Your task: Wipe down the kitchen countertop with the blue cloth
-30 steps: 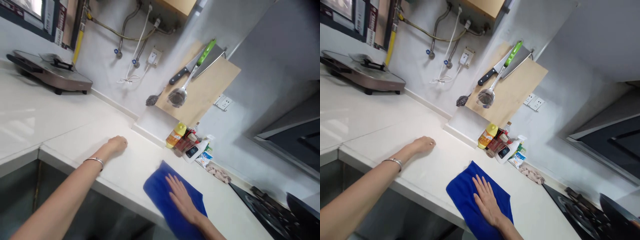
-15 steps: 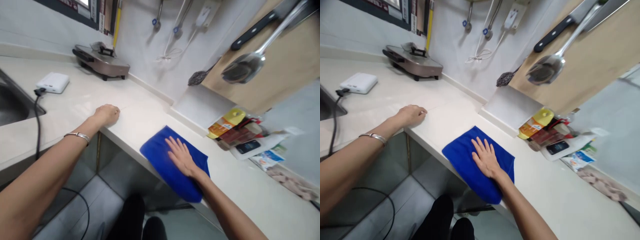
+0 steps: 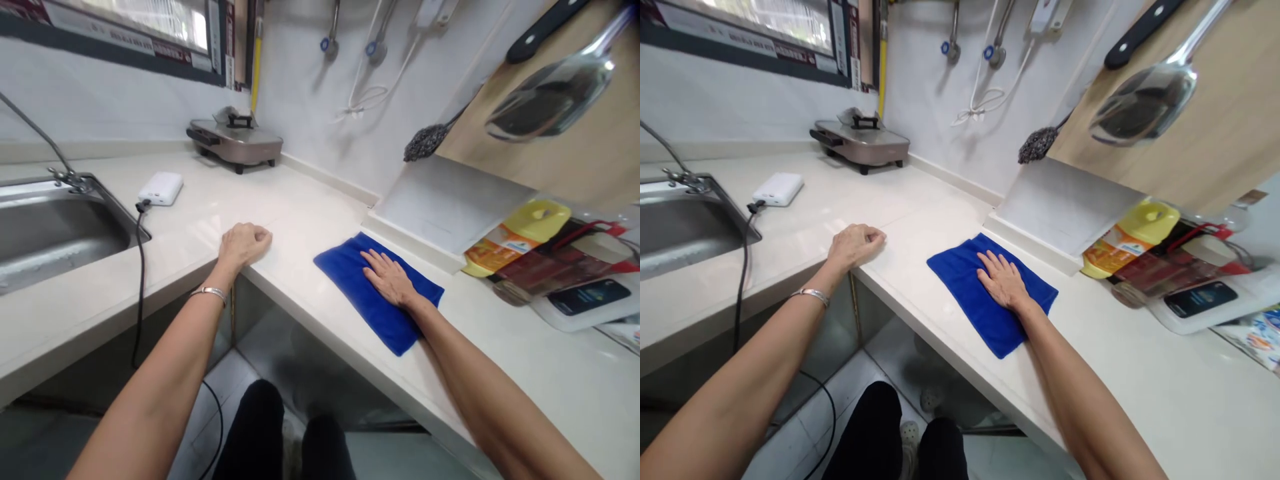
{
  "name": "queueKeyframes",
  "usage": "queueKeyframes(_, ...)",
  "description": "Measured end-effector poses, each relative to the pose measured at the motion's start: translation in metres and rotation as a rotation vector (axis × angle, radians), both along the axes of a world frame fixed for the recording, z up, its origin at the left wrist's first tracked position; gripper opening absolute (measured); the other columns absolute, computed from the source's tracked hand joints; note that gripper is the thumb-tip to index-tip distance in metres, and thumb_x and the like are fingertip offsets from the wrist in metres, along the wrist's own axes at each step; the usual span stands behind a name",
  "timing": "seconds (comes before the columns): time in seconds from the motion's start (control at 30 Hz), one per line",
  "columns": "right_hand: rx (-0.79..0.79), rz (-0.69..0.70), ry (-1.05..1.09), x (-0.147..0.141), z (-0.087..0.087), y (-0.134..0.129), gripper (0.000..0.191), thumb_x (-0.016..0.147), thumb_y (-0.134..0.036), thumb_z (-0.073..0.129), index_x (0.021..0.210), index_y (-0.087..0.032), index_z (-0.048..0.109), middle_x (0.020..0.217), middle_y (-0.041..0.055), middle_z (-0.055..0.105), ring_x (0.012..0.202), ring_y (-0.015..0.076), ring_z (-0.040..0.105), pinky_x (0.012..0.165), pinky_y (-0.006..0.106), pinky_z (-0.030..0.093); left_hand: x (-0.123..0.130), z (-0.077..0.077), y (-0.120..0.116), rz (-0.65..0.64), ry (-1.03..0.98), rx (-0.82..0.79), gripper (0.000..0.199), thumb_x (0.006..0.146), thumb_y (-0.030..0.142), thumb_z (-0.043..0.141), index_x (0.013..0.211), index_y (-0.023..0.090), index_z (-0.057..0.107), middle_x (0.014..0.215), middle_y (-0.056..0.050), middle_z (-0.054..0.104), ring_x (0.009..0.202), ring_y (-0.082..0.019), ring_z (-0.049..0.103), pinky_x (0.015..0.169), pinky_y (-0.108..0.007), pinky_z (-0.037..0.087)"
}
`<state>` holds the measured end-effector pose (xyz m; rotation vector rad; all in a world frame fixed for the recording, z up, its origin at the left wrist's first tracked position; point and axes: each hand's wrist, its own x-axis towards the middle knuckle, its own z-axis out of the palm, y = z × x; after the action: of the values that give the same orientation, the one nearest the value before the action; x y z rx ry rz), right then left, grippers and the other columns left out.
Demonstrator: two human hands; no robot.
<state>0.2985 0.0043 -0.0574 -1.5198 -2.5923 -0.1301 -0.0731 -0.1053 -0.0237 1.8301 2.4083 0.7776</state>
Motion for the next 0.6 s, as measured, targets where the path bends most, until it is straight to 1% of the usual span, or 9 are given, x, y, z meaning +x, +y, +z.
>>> queueKeyframes(0.13, 0.035, -0.004, -0.002, 0.005, -0.004, 0.008, 0.060, 0.099, -0.054, 0.018, 0.152, -0.029, 0.031, 0.160, 0.0041, 0.030, 0.146, 0.0306, 0.027, 0.117, 0.058, 0.028, 0.001, 0.001, -0.004, 0.009, 0.023, -0.003, 0.042, 0.088, 0.042, 0.036, 0.103, 0.029, 0.073, 0.106, -0.005, 0.072, 0.094, -0.022, 0.061, 0.086, -0.035, 0.048)
queueKeyframes(0.27, 0.078, -0.001, -0.008, 0.004, -0.009, 0.006, 0.059, 0.099, -0.053, 0.017, 0.152, -0.030, 0.031, 0.159, 0.0045, 0.032, 0.146, 0.0295, 0.029, 0.115, 0.057, 0.031, 0.005, 0.004, -0.010, 0.012, 0.051, 0.007, 0.041, 0.089, 0.038, 0.038, 0.108, 0.027, 0.073, 0.107, -0.007, 0.071, 0.099, -0.023, 0.061, 0.089, -0.034, 0.049)
queueKeyframes(0.37, 0.097, -0.010, -0.001, 0.006, -0.017, 0.003, 0.061, 0.098, -0.053, 0.017, 0.152, -0.028, 0.032, 0.158, 0.0059, 0.034, 0.145, 0.0295, 0.030, 0.115, 0.057, 0.032, 0.004, 0.007, -0.016, -0.011, 0.083, 0.021, 0.038, 0.089, 0.034, 0.042, 0.109, 0.026, 0.073, 0.108, -0.008, 0.071, 0.105, -0.022, 0.060, 0.092, -0.033, 0.048)
queueKeyframes(0.43, 0.105, -0.036, 0.006, 0.010, -0.024, 0.003, 0.062, 0.097, -0.052, 0.016, 0.152, -0.028, 0.032, 0.158, 0.0060, 0.035, 0.145, 0.0298, 0.031, 0.115, 0.057, 0.032, -0.003, 0.009, -0.022, -0.050, 0.119, 0.026, 0.037, 0.090, 0.029, 0.042, 0.109, 0.026, 0.073, 0.111, -0.007, 0.070, 0.108, -0.021, 0.059, 0.096, -0.031, 0.047)
queueKeyframes(0.5, 0.116, -0.032, 0.017, 0.016, -0.032, 0.000, 0.064, 0.096, -0.054, 0.016, 0.151, -0.026, 0.033, 0.157, 0.0060, 0.035, 0.145, 0.0300, 0.031, 0.115, 0.057, 0.031, -0.017, 0.010, -0.032, -0.088, 0.160, 0.018, 0.038, 0.090, 0.027, 0.041, 0.111, 0.026, 0.072, 0.115, -0.007, 0.068, 0.112, -0.021, 0.057, 0.100, -0.031, 0.045)
queueKeyframes(0.6, 0.116, -0.029, 0.020, 0.025, -0.039, -0.011, 0.066, 0.095, -0.054, 0.016, 0.151, -0.025, 0.033, 0.158, 0.0062, 0.033, 0.146, 0.0305, 0.029, 0.116, 0.057, 0.030, -0.043, 0.012, -0.056, -0.123, 0.210, -0.016, 0.040, 0.092, 0.033, 0.039, 0.118, 0.025, 0.069, 0.122, -0.009, 0.064, 0.118, -0.023, 0.055, 0.106, -0.036, 0.041)
